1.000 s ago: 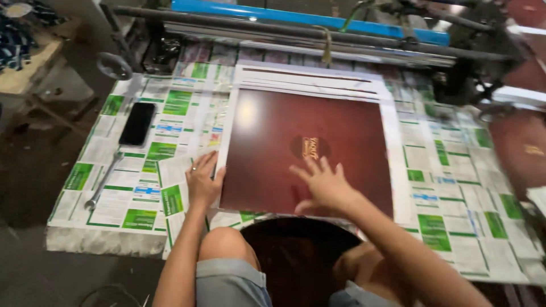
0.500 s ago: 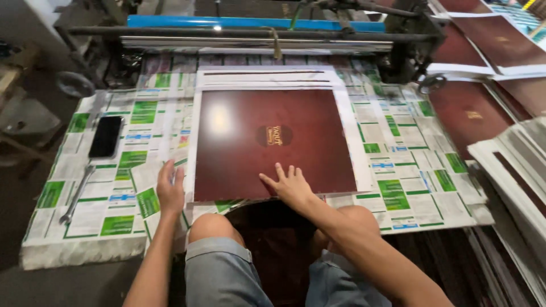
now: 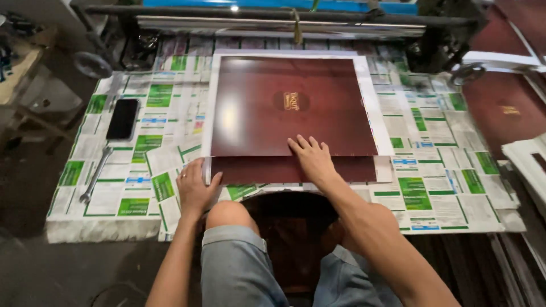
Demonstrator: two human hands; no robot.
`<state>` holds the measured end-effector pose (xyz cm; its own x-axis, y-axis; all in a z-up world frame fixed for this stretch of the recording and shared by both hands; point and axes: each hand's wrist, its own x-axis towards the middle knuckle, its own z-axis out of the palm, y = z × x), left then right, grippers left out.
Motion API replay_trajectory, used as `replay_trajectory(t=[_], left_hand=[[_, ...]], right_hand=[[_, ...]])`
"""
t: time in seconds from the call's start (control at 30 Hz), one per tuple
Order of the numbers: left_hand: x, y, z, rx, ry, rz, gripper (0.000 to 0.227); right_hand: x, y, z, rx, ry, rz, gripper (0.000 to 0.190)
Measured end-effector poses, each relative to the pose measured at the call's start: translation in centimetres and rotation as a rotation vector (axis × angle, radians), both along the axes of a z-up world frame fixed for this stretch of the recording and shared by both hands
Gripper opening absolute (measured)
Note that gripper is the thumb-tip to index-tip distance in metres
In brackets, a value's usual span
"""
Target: The person takes a maroon book from a stack and places it on a newspaper-covered surface. They align the book under a machine and repeatedly adjust its position with both hands to ensure it is straight.
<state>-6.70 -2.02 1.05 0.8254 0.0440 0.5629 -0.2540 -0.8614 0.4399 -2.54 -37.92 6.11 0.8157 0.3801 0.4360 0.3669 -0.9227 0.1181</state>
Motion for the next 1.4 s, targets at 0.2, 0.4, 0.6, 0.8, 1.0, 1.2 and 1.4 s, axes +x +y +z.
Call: replay_trajectory(t=[0.2,0.4,0.6,0.8,1.0,1.2,1.4], left_hand=[[-0.1,0.0,0.4,-0.044,0.050,0.008,0.069],[-0.1,-0.1,0.6,-0.055,0.093,0.015,0.069],[-0.1,0.1,0.8,-0.038,0.066,-0.079,0.063],[0.1,0.3,0.9,-0.062,0.080,-0.075,0.062],[0.2,0.3,1.5,-0.087,0.083,-0.080,0.062],[0.3,0.0,1.7,-0.084,0.077,-0.084,0.061],[0.3,-0.3,1.1,0.027,0.087,-0.036,0.066]], right_hand=[[-1.7,1.8,3.6,-0.108,0.487,-0.216,0.074],[-1.1,1.4,2.7,-0.088,0.876,-0.421,0.087],[2.9,1.4,2.5,-0.014,0.785,-0.434,0.088],[7.0,-0.5,2.5,0.003,0.771,-0.409,0.087],[10.5,-0.9,2.2,0.001,0.758,-0.382,0.095],[13.6,-0.3,2.1,0.075,0.748,-0.417,0.099],[13.1,-0.4,-0.4,0.191,0.678,-0.421,0.105]])
